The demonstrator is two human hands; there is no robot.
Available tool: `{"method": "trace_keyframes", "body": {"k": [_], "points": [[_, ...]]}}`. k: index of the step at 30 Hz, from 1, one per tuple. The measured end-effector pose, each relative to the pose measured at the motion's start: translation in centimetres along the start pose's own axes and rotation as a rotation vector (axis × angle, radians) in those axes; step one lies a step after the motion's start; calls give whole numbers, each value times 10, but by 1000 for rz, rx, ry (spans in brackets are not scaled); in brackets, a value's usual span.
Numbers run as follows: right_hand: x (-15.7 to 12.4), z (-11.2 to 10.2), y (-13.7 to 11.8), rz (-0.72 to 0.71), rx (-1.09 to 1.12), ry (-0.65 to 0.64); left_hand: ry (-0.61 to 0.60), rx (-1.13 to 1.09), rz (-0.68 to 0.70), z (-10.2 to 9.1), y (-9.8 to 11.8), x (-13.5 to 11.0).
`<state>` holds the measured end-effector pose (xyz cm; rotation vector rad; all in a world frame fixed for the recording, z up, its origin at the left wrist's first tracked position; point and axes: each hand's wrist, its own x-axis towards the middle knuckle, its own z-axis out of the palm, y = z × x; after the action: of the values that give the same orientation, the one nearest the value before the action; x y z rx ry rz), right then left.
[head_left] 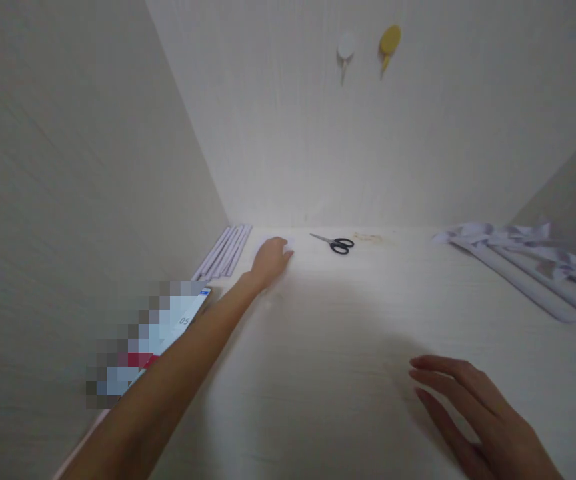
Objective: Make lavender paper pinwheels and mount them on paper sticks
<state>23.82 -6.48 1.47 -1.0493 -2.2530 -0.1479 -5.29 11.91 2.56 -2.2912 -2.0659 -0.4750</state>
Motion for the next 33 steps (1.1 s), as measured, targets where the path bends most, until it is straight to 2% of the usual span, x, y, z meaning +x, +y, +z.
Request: {"method": "trace_keyframes", "body": {"k": [4,12,18,33], "points": [[-9,-3,-6,-54,-72,54,-112,104,-27,14,-17,17],[-10,2,-9,-95,-120,55,-254,228,-189,29,-19,20],[-9,4,-9,-135,-136,28,-255,270,-193,33,-16,16],[-12,8,-10,-95,-99,6,-188,259,-201,23,-6,12]]}}
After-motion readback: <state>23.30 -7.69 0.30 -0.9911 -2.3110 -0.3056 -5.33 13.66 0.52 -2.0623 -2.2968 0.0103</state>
